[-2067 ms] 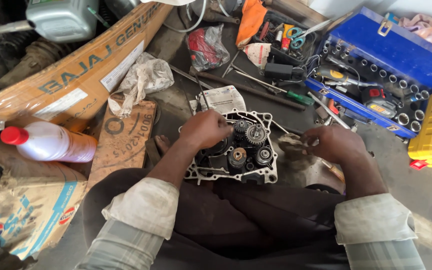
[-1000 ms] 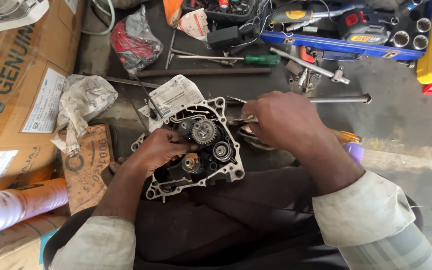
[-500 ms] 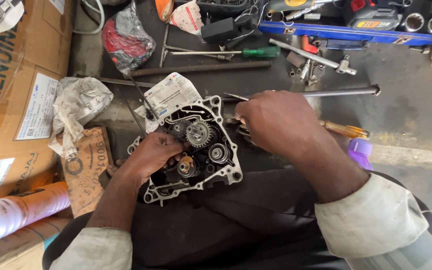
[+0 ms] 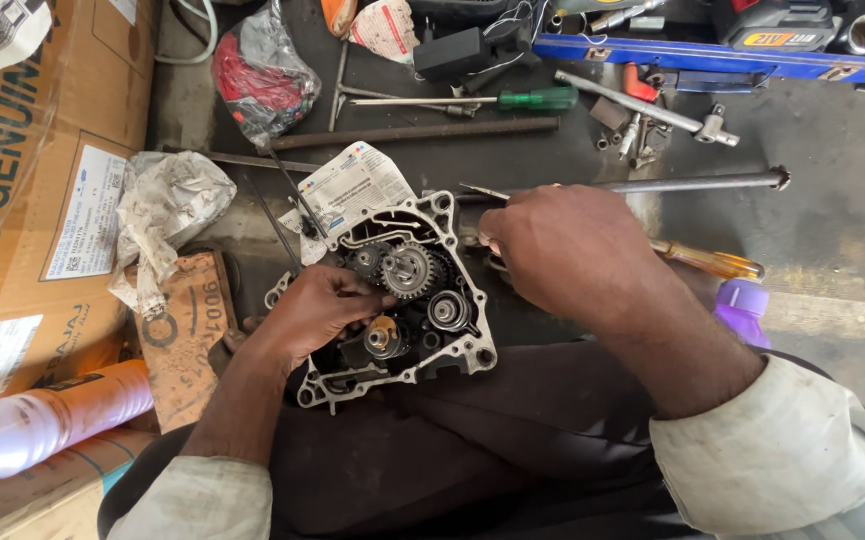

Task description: The person sits on the workshop floor and works on a motorcycle engine crankcase. They wipe parts and the crankcase with a rag, then fit gears, bearings and shafts into the crankcase by hand, pressing components into place.

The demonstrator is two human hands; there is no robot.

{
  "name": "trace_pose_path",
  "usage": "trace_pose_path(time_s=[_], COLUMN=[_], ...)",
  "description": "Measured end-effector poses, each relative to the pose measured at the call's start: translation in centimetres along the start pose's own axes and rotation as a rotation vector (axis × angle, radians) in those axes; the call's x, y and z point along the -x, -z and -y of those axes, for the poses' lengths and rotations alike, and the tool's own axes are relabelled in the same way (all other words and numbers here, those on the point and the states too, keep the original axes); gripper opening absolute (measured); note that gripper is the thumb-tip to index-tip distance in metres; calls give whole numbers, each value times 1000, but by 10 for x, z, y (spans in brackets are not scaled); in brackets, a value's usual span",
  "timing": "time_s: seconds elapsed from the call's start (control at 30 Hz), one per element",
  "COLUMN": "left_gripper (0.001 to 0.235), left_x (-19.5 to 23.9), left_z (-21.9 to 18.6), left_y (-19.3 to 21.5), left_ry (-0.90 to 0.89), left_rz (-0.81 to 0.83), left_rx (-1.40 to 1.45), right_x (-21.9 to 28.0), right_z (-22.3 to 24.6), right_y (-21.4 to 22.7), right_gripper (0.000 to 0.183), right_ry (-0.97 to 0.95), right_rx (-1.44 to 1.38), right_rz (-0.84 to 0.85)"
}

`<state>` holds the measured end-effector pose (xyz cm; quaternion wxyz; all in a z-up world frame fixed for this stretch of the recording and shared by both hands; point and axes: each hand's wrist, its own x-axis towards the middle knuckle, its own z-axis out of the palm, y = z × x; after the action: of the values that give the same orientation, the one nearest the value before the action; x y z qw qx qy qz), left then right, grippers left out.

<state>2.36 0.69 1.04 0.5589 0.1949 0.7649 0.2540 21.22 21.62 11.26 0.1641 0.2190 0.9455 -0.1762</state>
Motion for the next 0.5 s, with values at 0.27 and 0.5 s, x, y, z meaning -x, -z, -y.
trace_pose_path(time_s=[0.27, 0.5], left_gripper=[20, 28], left_x=[8, 5], left_z=[-5, 3], left_y=[-1, 5], left_ry=[-22, -9], left_rz=[15, 28], left_rx=[26, -90], right_x=[-3, -11], right_z=[2, 5], right_y=[-6, -2], right_gripper=[26, 24], right_ry=[1, 96], right_rx=[12, -39], right_rz=[63, 109])
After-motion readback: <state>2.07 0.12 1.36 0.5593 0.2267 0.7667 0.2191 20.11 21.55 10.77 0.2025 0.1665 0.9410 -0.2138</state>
